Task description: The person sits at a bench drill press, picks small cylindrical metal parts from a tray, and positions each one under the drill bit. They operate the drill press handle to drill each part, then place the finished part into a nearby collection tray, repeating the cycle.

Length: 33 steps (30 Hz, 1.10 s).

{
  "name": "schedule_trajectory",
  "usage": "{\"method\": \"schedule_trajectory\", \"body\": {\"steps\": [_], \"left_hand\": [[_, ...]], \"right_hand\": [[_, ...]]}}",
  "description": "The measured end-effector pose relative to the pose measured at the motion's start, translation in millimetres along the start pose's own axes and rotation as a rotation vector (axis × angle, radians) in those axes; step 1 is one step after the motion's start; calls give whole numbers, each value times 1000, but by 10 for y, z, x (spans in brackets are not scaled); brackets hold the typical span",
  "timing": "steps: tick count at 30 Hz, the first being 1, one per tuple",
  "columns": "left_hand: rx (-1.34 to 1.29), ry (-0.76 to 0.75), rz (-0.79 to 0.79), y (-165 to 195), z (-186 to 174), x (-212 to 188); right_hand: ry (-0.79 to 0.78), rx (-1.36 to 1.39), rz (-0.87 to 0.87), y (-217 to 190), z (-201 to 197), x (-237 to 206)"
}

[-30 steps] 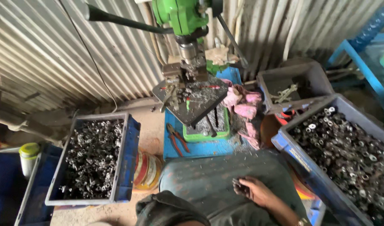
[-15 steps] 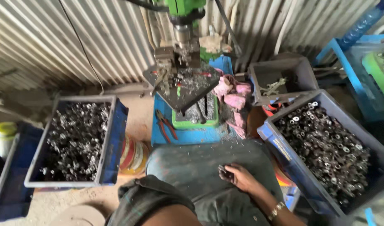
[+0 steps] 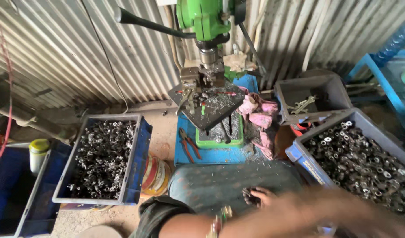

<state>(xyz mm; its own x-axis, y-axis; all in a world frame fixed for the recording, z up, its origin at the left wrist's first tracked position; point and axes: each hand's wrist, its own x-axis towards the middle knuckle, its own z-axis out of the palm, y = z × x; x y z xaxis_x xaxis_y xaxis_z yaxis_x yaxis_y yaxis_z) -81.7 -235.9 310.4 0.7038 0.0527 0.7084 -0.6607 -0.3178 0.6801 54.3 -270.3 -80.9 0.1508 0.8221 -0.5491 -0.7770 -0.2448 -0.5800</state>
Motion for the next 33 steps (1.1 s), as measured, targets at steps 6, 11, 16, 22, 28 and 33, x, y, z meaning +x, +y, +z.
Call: {"method": "schedule_trajectory", "body": {"steps": [6, 11, 16, 22, 28, 33], "left_hand": [[994, 389, -246, -1356, -1279, -282], [1406, 685, -448, -2611, -2517, -649], [1322, 751, -1070, -3098, -2851, -708], [1158, 560, -1386, -3397, -2736, -664], [1047, 400, -1343, -3212, -2822, -711], [1284, 389, -1154, -3121, -2798, -745]], "right_hand": [[73, -31, 62, 17, -17, 92], [87, -60, 48, 14, -64, 162], [-19, -100, -58, 11, -219, 209], [248, -288, -320, -406, -284, 453], [221, -1189, -1283, -1507, 491, 785], [140, -891, -1013, -2022, 1405, 1347]]}}
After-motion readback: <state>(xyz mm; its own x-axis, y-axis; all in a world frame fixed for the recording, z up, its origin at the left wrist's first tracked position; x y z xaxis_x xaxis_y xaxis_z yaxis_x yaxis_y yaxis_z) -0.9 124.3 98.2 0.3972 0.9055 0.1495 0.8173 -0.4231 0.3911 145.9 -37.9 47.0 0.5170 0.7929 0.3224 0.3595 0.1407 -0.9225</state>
